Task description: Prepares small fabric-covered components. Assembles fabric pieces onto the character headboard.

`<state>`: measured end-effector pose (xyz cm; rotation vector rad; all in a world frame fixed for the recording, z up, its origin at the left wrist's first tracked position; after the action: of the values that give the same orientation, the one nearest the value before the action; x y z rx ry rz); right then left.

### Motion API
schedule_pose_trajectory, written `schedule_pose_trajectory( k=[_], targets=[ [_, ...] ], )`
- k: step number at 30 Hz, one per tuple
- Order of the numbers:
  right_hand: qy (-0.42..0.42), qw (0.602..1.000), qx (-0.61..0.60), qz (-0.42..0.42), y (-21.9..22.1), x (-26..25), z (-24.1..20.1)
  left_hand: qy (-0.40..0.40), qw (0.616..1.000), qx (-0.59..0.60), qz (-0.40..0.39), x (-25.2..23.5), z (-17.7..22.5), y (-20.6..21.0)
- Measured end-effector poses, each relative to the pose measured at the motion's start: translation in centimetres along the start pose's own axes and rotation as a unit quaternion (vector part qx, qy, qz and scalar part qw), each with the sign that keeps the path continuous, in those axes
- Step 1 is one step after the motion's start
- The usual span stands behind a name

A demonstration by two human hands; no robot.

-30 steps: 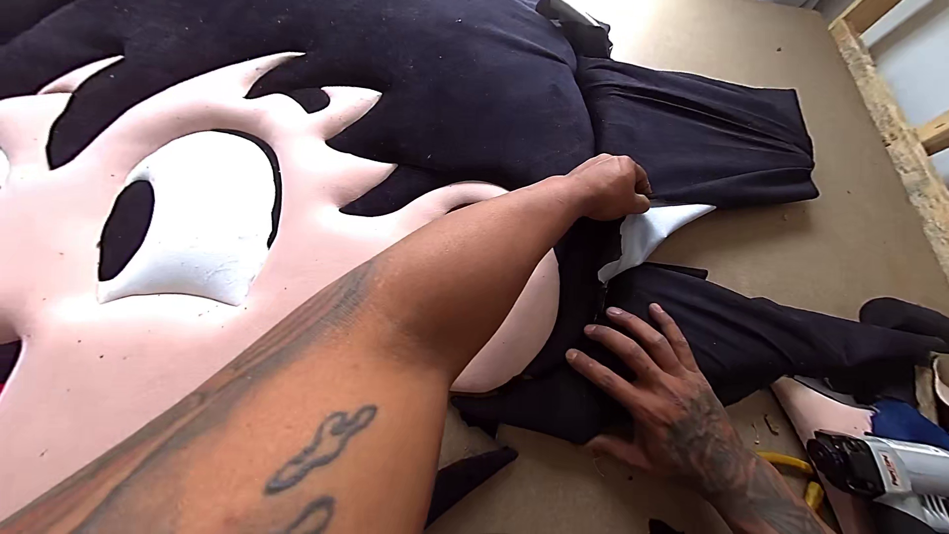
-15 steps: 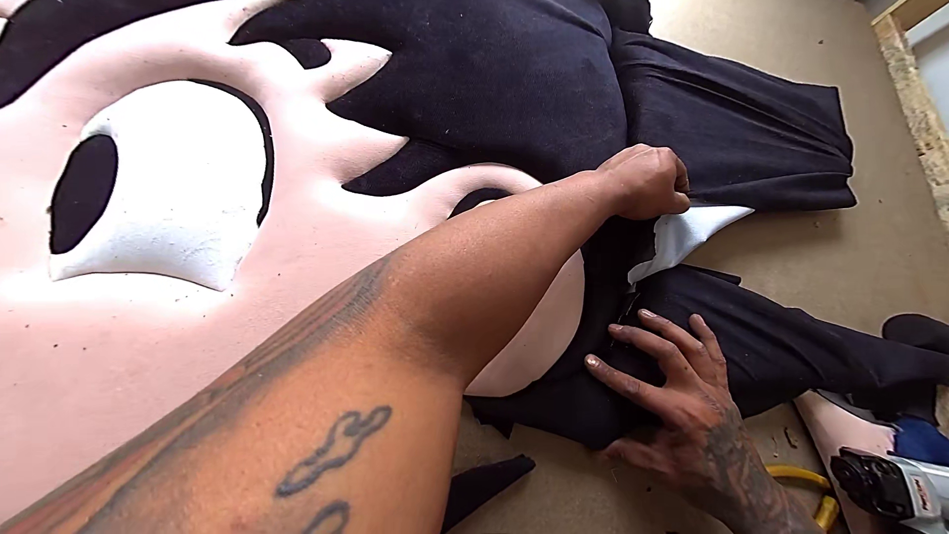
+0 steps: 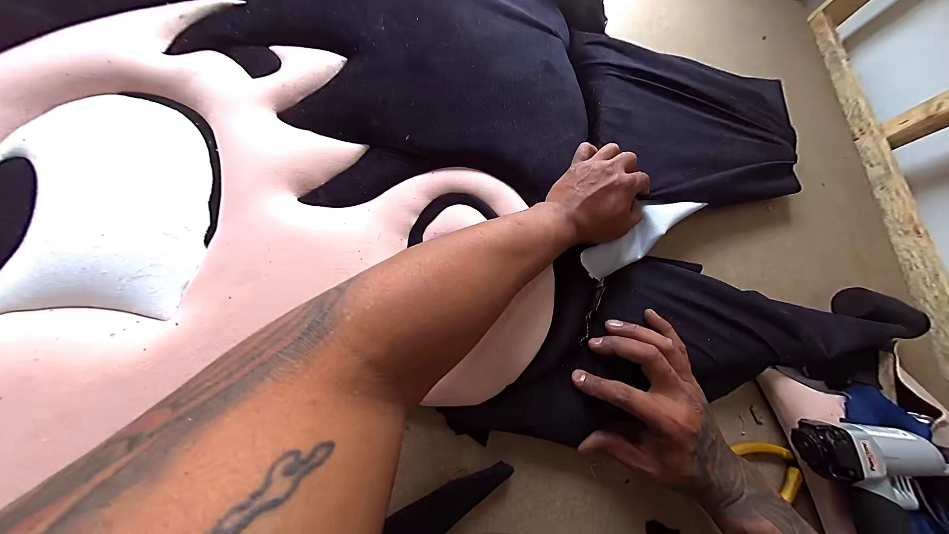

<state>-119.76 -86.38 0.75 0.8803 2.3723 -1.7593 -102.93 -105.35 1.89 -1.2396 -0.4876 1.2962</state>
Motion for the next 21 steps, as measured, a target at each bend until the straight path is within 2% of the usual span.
schedule_pose_trajectory(
  k=[14, 21],
  targets=[
    [0.010, 1.000, -0.006, 0.001, 0.42, -0.18, 0.23, -0.034, 0.999, 0.015, 0.001, -0.07, -0.21, 0.09],
    [0.003, 1.000, -0.003, 0.001, 0.71, -0.30, 0.37, -0.026, 1.000, -0.002, 0.014, -0.06, -0.22, -0.14]
  ],
)
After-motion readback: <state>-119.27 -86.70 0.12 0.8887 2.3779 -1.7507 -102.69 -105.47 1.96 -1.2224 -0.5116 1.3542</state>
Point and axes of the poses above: each hand's wrist, its own x-axis away from the middle knuckle, its own y-axis out of the palm, z = x × y, the point moved 6 cm from there along -x, towards the middle knuckle, and after that the axes turned 5 degrees about -y, right-handed, at the moved point
